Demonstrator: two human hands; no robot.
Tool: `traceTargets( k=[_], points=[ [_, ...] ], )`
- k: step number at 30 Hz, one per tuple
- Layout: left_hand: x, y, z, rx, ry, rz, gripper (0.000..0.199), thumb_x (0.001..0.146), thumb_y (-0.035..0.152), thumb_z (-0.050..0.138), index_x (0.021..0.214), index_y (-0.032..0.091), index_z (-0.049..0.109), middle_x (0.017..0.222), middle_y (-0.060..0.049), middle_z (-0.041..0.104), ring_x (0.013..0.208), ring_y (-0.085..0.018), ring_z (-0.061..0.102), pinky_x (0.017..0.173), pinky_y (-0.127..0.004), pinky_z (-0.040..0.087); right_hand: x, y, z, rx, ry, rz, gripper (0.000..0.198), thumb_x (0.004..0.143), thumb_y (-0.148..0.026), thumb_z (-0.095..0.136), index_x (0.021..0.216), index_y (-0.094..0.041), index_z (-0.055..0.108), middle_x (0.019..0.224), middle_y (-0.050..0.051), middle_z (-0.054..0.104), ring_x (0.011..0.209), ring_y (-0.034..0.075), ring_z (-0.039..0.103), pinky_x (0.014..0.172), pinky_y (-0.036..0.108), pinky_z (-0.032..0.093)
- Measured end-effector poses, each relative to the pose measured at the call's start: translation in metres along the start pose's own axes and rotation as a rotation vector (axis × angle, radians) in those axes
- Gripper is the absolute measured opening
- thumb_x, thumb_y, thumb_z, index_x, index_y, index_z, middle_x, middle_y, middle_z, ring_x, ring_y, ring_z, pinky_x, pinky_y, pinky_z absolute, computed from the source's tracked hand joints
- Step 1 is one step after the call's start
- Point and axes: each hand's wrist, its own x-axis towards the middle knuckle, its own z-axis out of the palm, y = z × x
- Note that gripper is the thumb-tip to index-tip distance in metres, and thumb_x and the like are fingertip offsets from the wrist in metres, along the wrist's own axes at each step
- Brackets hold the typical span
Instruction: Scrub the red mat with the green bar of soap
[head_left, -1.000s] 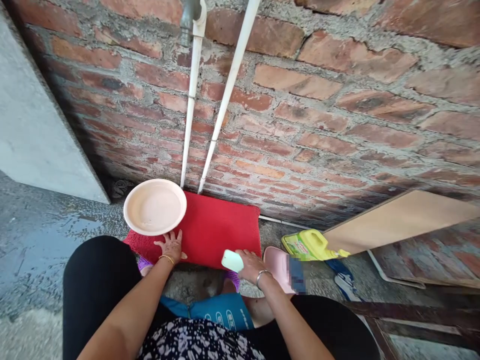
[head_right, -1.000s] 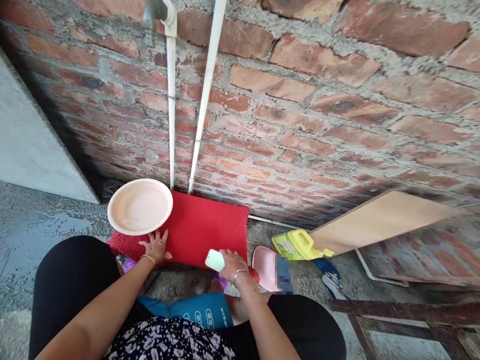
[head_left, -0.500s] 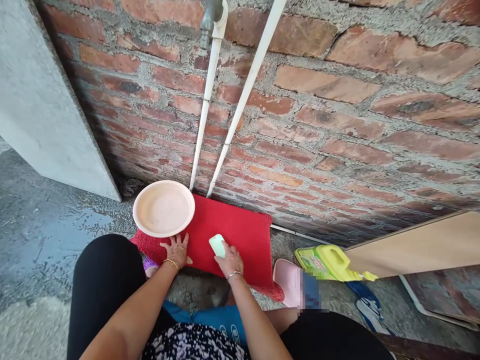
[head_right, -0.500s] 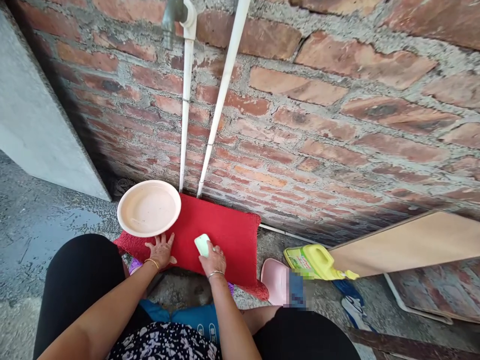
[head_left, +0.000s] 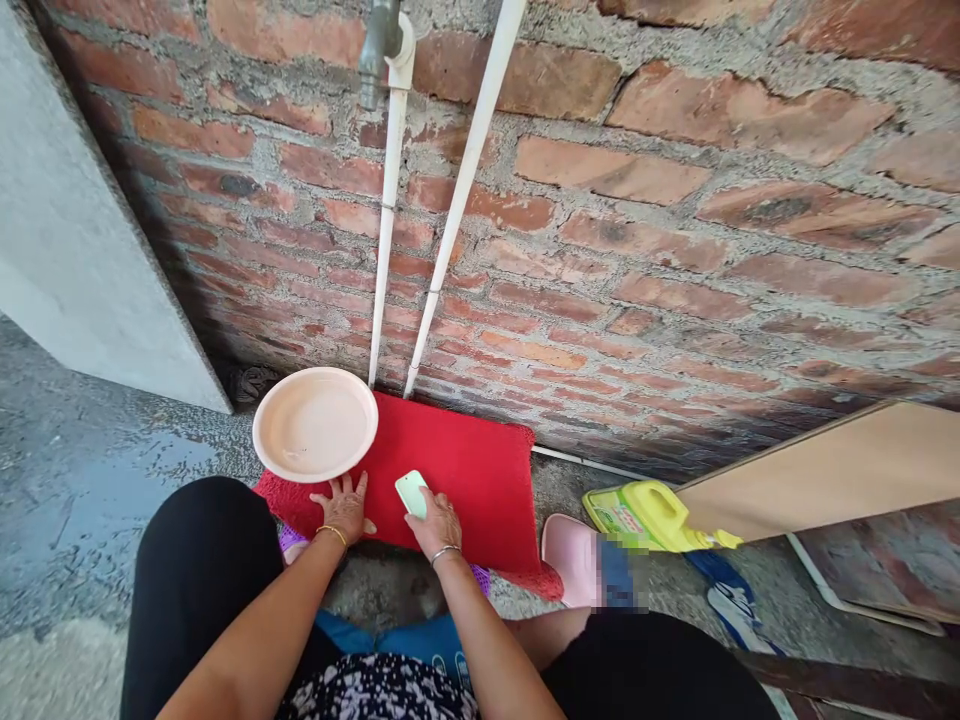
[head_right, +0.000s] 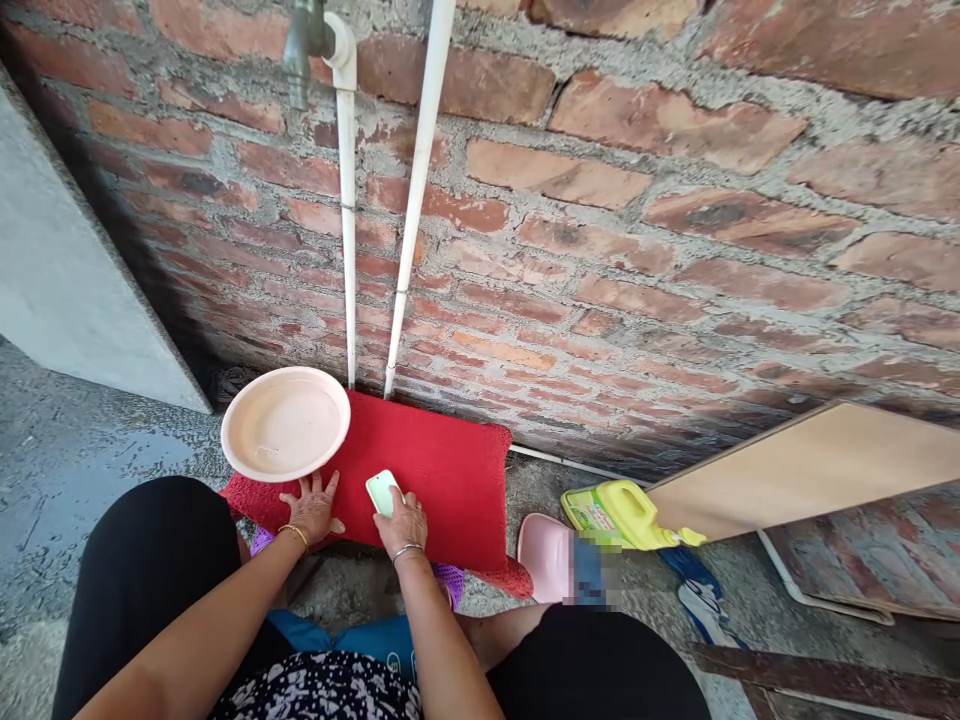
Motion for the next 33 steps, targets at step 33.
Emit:
traceTargets(
  k=[33],
  points=[
    [0.003, 0.002, 0.003, -0.001, 0.016, -0.015, 0.114, 0.056, 0.059, 0.075, 0.148, 0.032, 0.013, 0.154, -0.020, 0.015, 0.136, -0.049, 0.013, 0.090, -0.076, 0.027, 0.017, 0.026, -0.008, 0.118, 0.200, 0.113, 0.051, 0.079, -0.044, 0.058, 0.125, -0.023, 0.053, 0.111, 0.010, 0.058, 0.102, 0.023, 0.056, 0.090, 0.029, 0.039]
  ],
)
